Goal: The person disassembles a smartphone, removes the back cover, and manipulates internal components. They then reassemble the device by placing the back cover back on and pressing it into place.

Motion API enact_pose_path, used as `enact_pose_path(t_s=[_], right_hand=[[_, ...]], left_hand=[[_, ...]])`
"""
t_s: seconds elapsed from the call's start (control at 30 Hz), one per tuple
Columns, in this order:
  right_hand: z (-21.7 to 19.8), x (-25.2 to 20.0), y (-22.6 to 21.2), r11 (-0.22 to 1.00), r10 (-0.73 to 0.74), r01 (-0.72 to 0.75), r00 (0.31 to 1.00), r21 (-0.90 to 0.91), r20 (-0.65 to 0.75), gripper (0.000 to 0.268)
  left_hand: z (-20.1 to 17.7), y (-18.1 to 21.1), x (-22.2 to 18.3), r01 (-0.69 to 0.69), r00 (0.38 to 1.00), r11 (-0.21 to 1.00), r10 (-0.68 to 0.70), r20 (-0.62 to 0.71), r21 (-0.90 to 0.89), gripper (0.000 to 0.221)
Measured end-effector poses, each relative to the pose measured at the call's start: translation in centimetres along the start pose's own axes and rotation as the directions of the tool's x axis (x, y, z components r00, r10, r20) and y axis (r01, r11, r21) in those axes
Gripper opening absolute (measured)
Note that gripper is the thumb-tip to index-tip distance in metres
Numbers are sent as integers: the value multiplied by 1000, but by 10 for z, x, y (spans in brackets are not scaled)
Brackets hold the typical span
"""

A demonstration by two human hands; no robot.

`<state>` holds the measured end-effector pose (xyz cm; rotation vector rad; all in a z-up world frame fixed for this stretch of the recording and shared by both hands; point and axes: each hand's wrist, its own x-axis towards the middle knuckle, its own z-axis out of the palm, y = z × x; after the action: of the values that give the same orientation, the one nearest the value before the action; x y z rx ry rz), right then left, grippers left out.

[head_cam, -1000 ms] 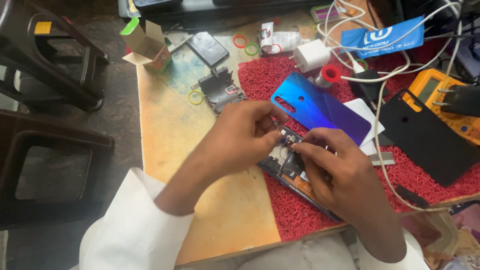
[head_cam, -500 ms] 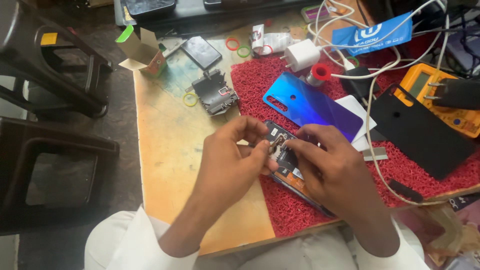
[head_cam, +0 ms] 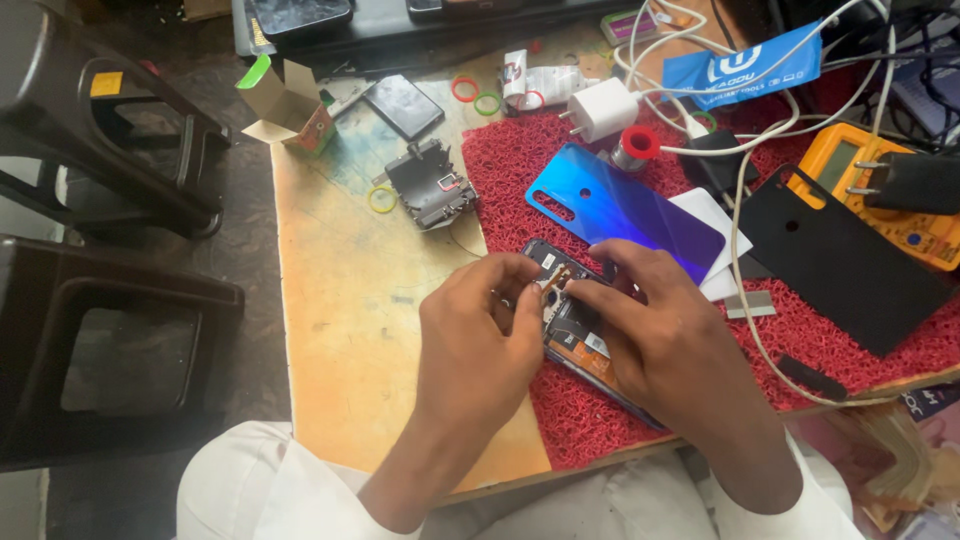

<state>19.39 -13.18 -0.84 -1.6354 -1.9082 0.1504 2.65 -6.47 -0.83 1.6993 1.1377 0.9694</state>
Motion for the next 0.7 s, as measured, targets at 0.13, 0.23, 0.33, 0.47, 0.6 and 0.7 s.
enact_pose_path(t_s=[0.13,0.23,0.33,0.47,0.6,0.7], right_hand=[[0,0,0,999,-30,30,1000,-22,4,41],[1,1,1,999,-30,30,999,-26,12,41],[1,2,1,999,-30,30,999,-42,17,42],[1,3,0,997,-44,44,999,-66,7,45],[1,6,-1,996,-27,31,999,-81,40,46],[1,7,-4,995,-15,19,999,-93,46,44]], left_hand=[[1,0,-10,-168,985,970,174,-17,176,12],[-1,1,-11,-128,992,940,128,21,315,15],[-9,-1,-13,-351,935,867,346,81,353,23],[-18,-5,-19,-501,865,753,426,265,427,32],[-18,-10,-22,-529,848,716,427,314,455,39],[-18,-13,-22,-527,849,712,413,331,463,40]])
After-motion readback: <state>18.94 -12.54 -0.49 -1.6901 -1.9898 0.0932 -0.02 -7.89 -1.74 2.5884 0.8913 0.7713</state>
